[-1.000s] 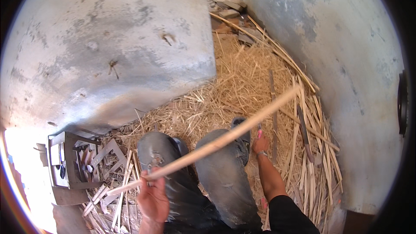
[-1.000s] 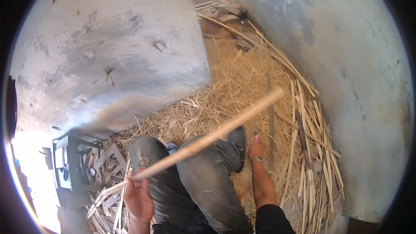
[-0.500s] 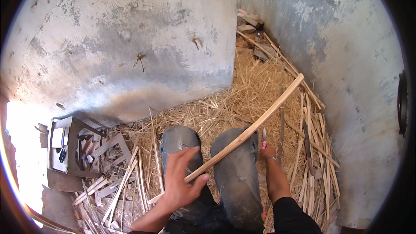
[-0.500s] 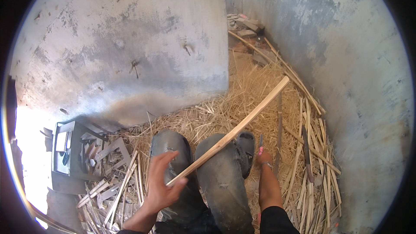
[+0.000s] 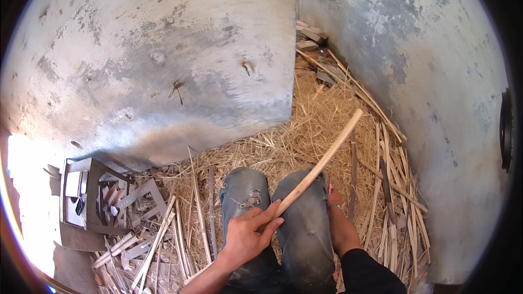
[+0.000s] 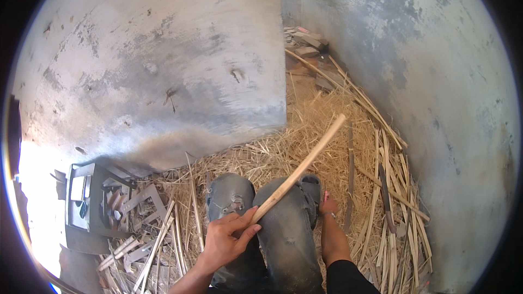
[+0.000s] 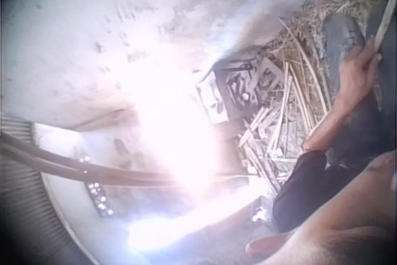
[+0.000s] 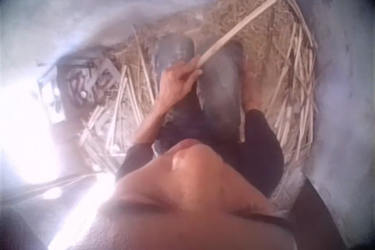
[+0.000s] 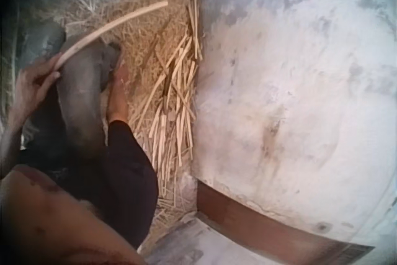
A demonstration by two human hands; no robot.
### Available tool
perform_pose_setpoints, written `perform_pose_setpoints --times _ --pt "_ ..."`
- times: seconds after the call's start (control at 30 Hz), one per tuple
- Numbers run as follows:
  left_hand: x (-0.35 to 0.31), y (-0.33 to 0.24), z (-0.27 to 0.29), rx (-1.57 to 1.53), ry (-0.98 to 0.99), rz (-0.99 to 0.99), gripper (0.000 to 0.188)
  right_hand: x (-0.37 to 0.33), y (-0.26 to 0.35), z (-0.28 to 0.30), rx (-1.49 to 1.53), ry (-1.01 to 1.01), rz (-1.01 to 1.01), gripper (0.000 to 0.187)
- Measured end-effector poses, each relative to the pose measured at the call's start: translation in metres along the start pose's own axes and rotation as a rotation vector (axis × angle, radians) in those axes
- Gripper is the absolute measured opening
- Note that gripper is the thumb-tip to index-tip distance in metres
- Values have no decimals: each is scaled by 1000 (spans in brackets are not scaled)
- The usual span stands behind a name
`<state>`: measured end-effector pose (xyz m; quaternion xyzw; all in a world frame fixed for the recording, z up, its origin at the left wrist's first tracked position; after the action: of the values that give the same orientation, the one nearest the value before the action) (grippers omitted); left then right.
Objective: The person scrapes and shapes bamboo sticks using a knife.
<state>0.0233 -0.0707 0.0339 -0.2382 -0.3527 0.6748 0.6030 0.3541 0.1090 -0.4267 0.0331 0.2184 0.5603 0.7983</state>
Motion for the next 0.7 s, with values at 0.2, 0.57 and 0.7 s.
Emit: perform_pose_setpoints --times 0.2,0.57,0.7 --pt "-16 -2 -1 -134 -34 7 44 2 -61 36 263 -304 85 38" --pt "-61 34 1 -226 -44 96 37 -128 -20 208 1041 -109 157 38" --pt "-57 32 -11 -273 90 231 24 -138 -28 252 1106 -381 309 31"
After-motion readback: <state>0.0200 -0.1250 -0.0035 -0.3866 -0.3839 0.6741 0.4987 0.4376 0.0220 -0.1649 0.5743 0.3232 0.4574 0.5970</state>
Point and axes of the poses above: each hand's wrist, its own x-axis towards the middle knuckle, its own z-axis out of the back of the hand, y = z × x, the point moved 6 cm from there along x, towards the middle knuckle, and after that the axes turned 6 degrees about z, right-handed, at the moved point
